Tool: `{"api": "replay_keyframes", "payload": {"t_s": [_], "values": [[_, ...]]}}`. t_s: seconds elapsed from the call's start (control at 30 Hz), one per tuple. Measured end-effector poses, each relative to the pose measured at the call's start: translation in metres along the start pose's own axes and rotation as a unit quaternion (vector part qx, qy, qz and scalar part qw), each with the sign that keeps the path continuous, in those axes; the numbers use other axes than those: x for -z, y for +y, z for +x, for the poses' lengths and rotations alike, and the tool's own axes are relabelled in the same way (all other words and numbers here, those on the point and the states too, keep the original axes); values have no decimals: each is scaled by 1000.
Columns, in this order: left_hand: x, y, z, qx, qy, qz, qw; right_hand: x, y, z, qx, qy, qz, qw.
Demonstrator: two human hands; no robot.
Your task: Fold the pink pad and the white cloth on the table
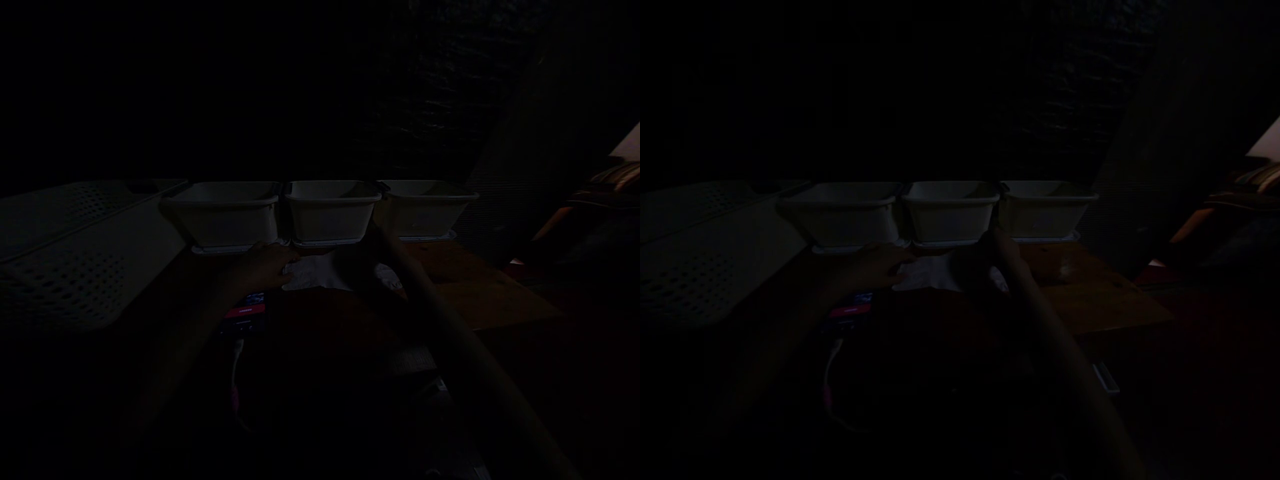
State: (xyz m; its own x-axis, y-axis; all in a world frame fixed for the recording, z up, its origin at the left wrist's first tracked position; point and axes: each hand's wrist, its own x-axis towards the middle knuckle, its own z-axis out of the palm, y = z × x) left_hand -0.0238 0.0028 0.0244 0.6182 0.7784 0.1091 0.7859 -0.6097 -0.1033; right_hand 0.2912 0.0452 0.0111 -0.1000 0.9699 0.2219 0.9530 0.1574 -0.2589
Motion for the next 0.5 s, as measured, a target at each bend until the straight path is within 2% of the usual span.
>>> {"api": "replay_keyframes", "payload": {"t_s": [0.2,0.33,0.5], "values": [[1,1,0,1,6,-5,1000,-8,12,7,-17,24,90,995],[0,1,-1,8,5,7,1000,-9,14,11,-12,27,101,994],[-2,-1,0,13,-5,3,1000,-1,4,1,-25,40,91,995]]}}
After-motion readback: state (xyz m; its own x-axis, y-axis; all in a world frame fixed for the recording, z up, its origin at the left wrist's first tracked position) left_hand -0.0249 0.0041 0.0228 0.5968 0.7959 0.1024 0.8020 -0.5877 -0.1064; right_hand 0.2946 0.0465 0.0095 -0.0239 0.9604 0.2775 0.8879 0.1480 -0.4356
